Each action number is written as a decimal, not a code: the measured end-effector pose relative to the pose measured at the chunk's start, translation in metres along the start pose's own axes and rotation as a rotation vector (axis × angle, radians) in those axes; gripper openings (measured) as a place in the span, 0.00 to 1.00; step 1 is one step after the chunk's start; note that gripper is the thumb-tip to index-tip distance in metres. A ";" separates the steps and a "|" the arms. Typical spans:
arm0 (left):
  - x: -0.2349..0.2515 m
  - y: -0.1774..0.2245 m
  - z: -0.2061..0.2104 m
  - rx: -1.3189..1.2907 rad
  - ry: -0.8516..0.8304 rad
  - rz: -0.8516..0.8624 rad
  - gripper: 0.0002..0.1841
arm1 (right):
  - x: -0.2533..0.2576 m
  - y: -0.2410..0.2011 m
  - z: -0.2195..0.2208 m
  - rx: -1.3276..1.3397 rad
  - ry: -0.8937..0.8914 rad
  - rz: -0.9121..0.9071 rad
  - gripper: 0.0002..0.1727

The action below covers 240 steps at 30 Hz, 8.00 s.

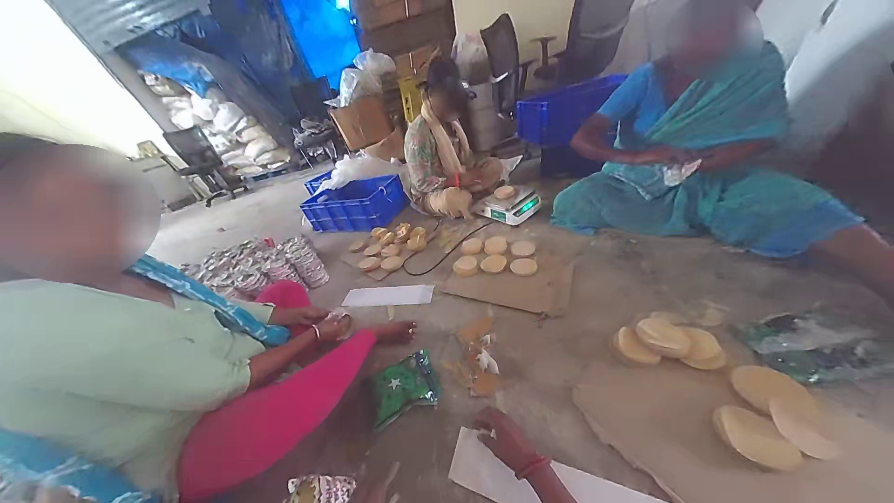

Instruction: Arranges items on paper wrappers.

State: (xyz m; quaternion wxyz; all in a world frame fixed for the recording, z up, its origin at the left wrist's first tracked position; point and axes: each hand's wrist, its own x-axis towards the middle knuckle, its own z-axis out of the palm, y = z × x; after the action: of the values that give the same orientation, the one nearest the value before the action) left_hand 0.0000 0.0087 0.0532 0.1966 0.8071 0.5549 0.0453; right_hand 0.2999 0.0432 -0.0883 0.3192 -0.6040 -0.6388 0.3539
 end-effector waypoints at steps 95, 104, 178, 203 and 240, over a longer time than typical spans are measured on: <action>0.139 0.042 0.096 0.090 -0.506 0.006 0.39 | -0.056 -0.006 0.026 -0.441 -0.052 0.094 0.38; 0.143 0.038 0.093 -0.055 -0.448 -0.034 0.30 | -0.058 0.001 0.028 -0.389 0.019 0.054 0.38; 0.146 0.049 0.109 -0.059 -0.401 -0.151 0.46 | -0.066 0.006 0.044 -0.424 0.228 0.011 0.26; 0.144 0.047 0.104 -0.048 -0.394 -0.091 0.44 | -0.069 -0.012 0.015 -0.452 0.020 0.148 0.34; 0.145 0.048 0.107 -0.046 -0.404 -0.131 0.45 | -0.051 -0.018 -0.005 -0.392 -0.085 0.247 0.21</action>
State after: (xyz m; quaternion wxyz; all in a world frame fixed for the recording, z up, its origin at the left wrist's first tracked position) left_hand 0.1286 0.0974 -0.0482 0.3245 0.7573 0.5544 -0.1177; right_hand 0.2972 -0.0073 -0.0692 0.1232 -0.7125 -0.6294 0.2845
